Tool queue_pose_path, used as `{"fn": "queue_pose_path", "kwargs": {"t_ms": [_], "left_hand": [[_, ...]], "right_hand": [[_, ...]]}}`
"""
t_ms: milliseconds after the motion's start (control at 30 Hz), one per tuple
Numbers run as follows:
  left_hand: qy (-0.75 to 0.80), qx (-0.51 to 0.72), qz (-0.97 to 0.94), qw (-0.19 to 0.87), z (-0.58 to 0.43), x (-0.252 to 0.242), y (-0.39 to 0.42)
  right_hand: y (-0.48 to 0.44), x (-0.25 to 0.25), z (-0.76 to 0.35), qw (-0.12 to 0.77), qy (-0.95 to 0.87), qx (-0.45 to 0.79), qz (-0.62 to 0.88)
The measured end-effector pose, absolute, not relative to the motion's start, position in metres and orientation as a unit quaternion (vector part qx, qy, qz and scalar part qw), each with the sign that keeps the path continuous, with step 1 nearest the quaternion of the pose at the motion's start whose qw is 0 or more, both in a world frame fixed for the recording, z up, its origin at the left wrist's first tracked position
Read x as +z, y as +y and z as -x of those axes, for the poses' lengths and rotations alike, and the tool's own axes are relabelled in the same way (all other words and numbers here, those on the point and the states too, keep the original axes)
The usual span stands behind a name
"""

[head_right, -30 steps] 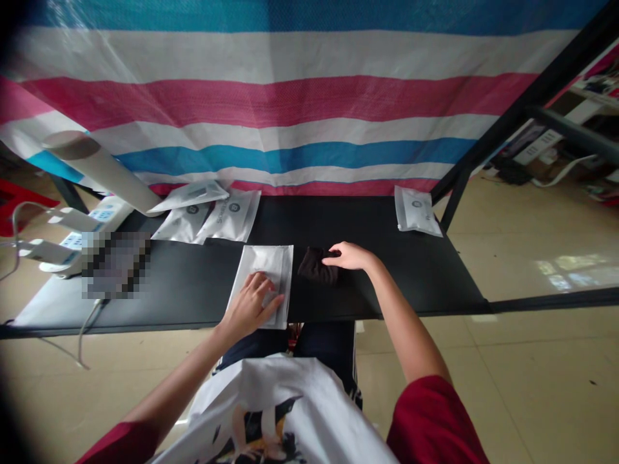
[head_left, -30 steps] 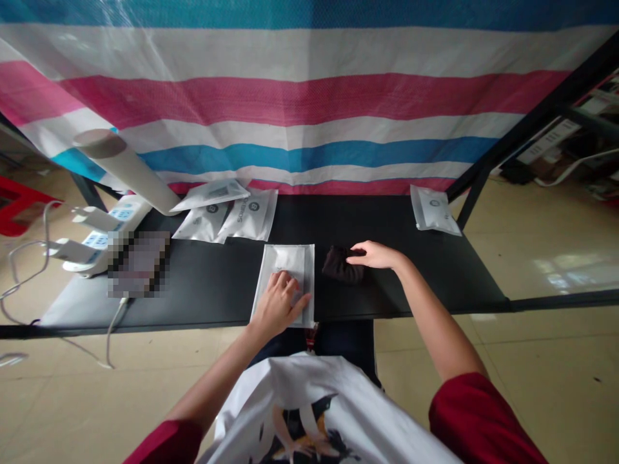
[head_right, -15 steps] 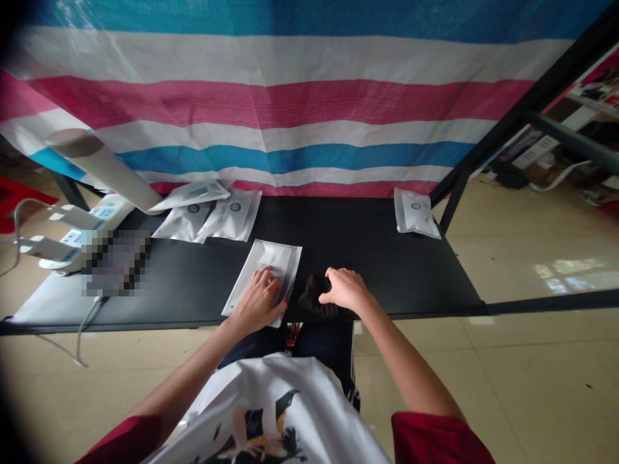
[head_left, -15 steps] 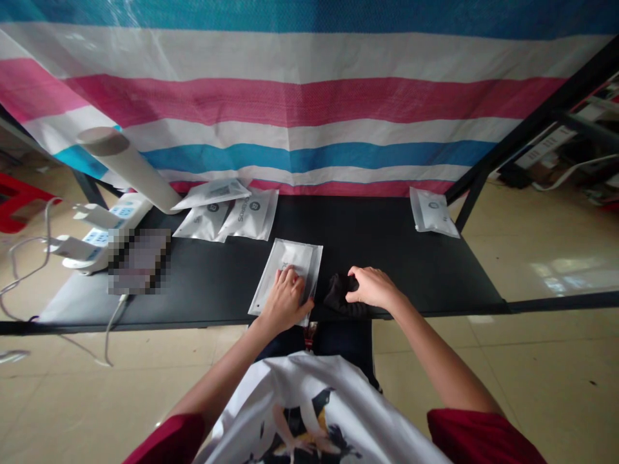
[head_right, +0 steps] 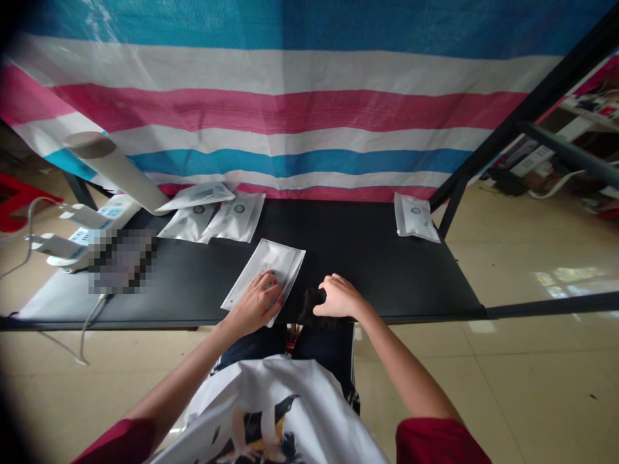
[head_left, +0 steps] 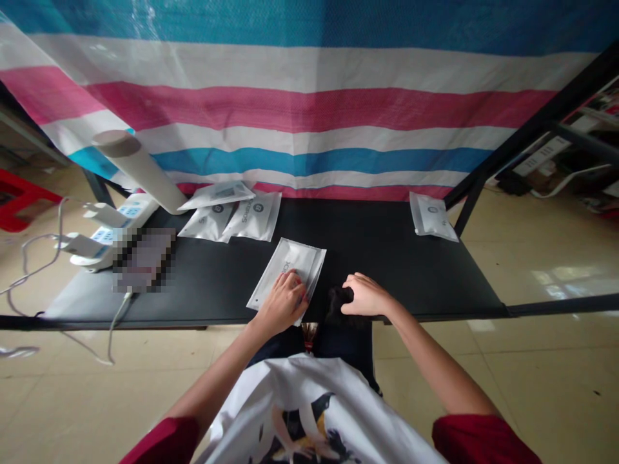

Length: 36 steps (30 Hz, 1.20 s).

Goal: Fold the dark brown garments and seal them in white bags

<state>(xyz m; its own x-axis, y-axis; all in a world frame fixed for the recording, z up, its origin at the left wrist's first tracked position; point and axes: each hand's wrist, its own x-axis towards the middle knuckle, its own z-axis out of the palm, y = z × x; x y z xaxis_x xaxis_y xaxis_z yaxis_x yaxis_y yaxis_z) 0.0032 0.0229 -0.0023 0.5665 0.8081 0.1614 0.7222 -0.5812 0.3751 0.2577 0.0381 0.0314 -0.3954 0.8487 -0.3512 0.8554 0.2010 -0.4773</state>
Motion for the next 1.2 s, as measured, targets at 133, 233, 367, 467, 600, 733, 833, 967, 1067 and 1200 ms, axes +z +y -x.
{"fn": "queue_pose_path", "kwargs": {"t_ms": [133,233,367,467,600,733,833,967,1067,1200], "left_hand": [[0.43,0.157,-0.879,0.132,-0.006,0.002,0.023],[0.432,0.162,-0.876,0.142,-0.01,0.005,0.024],[0.476,0.222,-0.835,0.163,-0.01,0.012,0.029],[0.488,0.263,-0.815,0.167,-0.006,0.019,0.033],[0.466,0.273,-0.821,0.183,-0.004,0.029,0.032],[0.453,0.258,-0.83,0.198,-0.01,0.034,0.024],[0.464,0.236,-0.837,0.17,-0.018,0.034,0.018],[0.473,0.198,-0.848,0.133,-0.03,0.03,0.012],[0.469,0.185,-0.853,0.134,-0.036,0.027,0.008],[0.466,0.201,-0.849,0.145,-0.036,0.028,0.011]], "right_hand": [[0.036,0.02,-0.253,-0.191,0.656,-0.505,-0.526],[0.034,0.009,-0.238,-0.272,0.511,-0.599,-0.554],[0.035,-0.001,-0.221,-0.299,0.429,-0.654,-0.547],[0.039,-0.003,-0.22,-0.281,0.459,-0.661,-0.523],[0.051,0.001,-0.224,-0.252,0.497,-0.64,-0.529],[0.067,0.0,-0.223,-0.275,0.512,-0.607,-0.542],[0.074,-0.009,-0.216,-0.308,0.493,-0.593,-0.558],[0.07,-0.023,-0.2,-0.375,0.435,-0.576,-0.582],[0.061,-0.027,-0.189,-0.432,0.365,-0.579,-0.587],[0.054,-0.024,-0.19,-0.388,0.349,-0.619,-0.587]]}}
